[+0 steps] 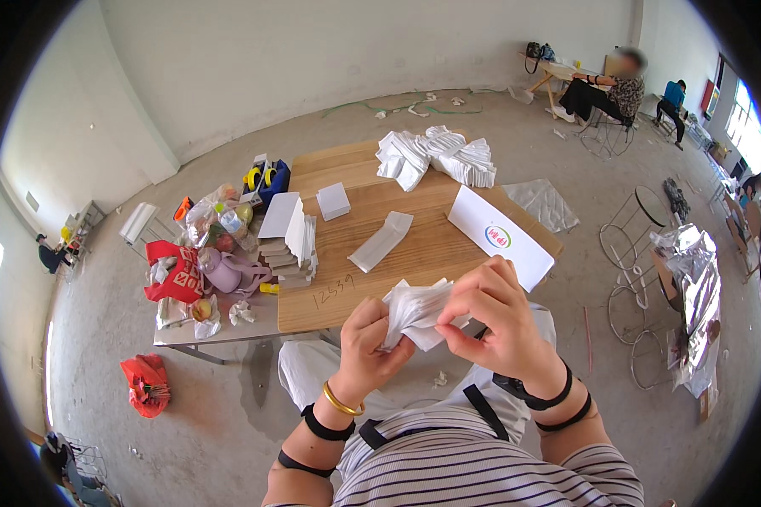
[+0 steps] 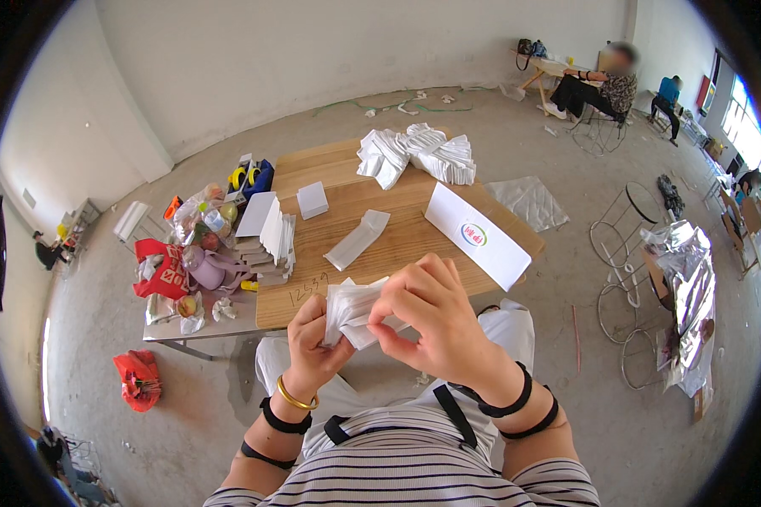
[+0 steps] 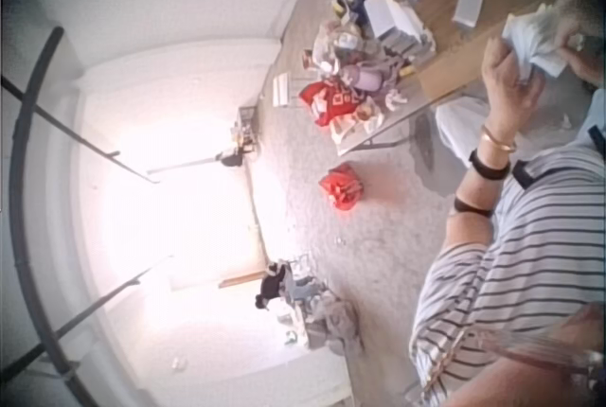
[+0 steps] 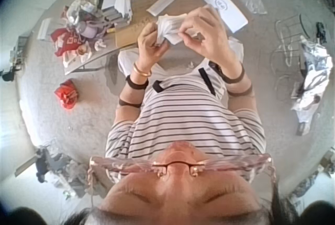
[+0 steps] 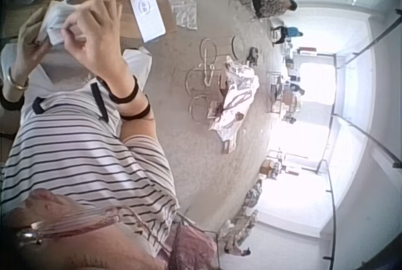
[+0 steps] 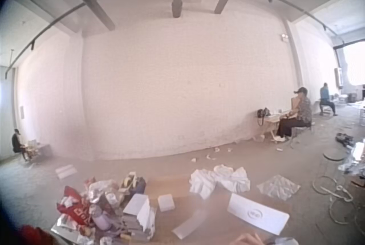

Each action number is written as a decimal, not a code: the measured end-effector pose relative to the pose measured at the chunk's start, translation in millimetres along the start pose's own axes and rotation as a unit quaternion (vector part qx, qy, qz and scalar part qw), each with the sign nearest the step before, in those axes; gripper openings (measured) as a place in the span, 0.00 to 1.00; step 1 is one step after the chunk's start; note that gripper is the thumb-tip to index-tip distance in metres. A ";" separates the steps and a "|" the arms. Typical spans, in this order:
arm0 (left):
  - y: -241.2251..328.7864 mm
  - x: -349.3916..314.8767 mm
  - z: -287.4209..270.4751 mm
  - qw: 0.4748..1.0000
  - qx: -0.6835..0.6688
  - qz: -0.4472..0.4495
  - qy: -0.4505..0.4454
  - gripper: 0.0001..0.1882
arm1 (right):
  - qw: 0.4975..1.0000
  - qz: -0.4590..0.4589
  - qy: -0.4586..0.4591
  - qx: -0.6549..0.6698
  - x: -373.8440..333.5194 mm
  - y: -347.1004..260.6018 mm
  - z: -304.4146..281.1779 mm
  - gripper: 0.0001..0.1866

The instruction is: The person is folding thin, white, rectangular plastic sheets into smaller rectangular shapes.

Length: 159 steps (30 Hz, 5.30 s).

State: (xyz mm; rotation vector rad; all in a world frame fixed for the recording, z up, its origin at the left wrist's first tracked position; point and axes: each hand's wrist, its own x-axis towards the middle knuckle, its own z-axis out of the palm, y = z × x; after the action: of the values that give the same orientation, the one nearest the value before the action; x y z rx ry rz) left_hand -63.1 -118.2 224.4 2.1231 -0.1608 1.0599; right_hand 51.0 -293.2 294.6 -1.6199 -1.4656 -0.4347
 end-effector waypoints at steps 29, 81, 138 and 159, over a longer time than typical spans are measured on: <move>-0.5 2.7 -0.2 1.000 0.004 0.013 0.003 0.14 | 1.000 -0.011 -0.026 -0.008 3.6 -3.8 -1.7 0.13; 8.2 5.3 -1.8 0.998 0.036 0.049 -0.010 0.12 | 1.000 0.000 0.000 0.005 6.1 -0.2 -6.1 0.13; 6.3 5.6 -2.7 0.997 0.047 0.065 -0.013 0.13 | 0.996 0.022 -0.061 0.066 6.5 -1.3 -17.6 0.10; 8.1 4.6 -2.5 0.998 0.031 0.055 -0.004 0.12 | 0.997 0.017 -0.057 0.042 3.8 -2.6 -14.7 0.12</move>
State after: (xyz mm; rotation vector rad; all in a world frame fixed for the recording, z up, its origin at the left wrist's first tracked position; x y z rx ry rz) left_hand -65.0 -121.3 233.3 2.1959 -0.2551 1.1339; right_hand 53.9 -302.7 306.5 -1.6235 -1.5180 -0.2619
